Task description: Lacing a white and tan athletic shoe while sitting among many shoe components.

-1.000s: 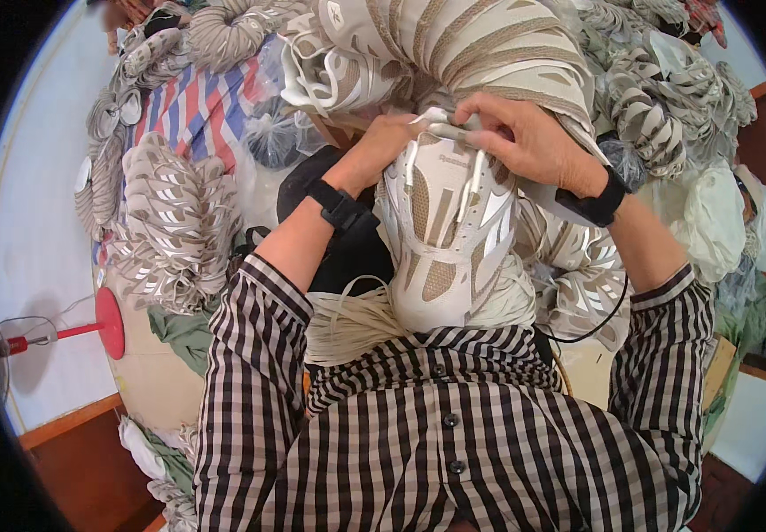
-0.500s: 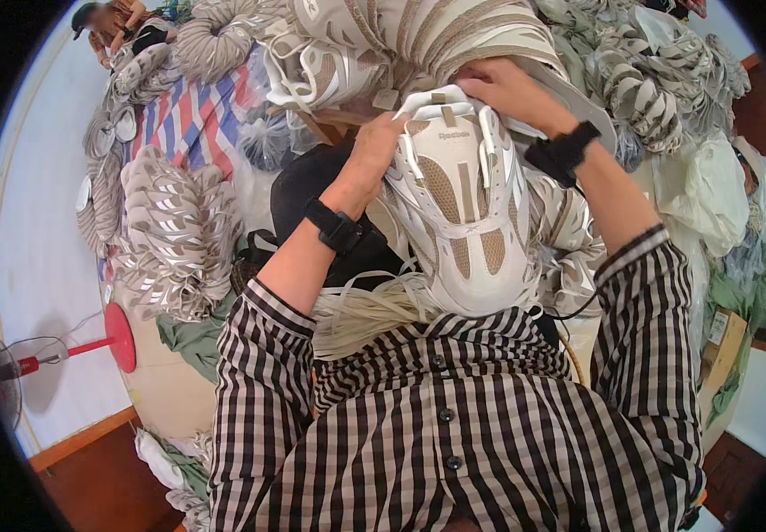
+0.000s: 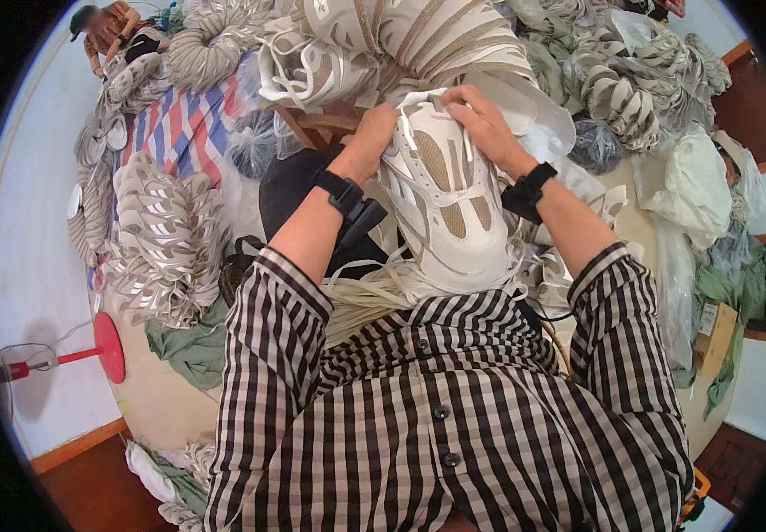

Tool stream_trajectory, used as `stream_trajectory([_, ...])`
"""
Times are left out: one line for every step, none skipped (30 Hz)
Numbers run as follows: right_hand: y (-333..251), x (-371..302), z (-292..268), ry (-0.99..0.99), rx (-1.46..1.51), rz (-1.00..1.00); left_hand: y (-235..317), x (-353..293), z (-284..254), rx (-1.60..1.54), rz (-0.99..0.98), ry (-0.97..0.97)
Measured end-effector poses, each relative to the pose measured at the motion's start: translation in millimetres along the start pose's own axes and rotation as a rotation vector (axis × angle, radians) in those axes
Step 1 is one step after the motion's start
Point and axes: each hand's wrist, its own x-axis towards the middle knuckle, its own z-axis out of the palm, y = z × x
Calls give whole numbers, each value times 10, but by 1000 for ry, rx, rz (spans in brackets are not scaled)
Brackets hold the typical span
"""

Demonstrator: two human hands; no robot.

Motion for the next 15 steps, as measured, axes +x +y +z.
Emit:
stream_trajectory([-2,-45,-26,0,1,-4,-10,-44,-16,-12,26,-44])
stream_trajectory([-3,-133,-48,19,226,46,-22,-85,-27,-22,51,-90])
stream_trajectory([3,-189,-55,37,453,95,-32,-120,-35,-95,62,-99])
stream_trajectory([-11,-221,-42,39,452,96,-18,-130,-58,-96,62,-100])
stream_trajectory([-24,-242,-14,51,511,103,9,-134,-101,73,199,-86])
stream_trajectory([-37,-252,14,63,572,110,46,-137,-157,244,336,-71])
stream_trajectory([-37,-220,31,54,567,104,146,-112,-176,612,611,154])
stream_trajectory([-45,-213,41,54,570,100,204,-136,-186,616,612,156])
stream_trajectory([-59,-213,52,52,550,94,279,-158,-220,620,623,122])
stream_trajectory([-13,-257,-36,81,518,105,495,-224,-46,618,636,52])
stream_trajectory([15,-293,-108,107,516,116,673,-326,149,614,510,7])
stream_trajectory([-20,-278,-81,60,469,114,647,-409,204,623,502,13])
stream_trajectory([-44,-264,-50,12,421,107,616,-480,236,857,608,19])
stream_trajectory([-55,-260,-29,8,433,104,606,-522,276,1093,710,19])
stream_trajectory([-68,-257,-13,7,453,89,514,-512,307,1197,704,38])
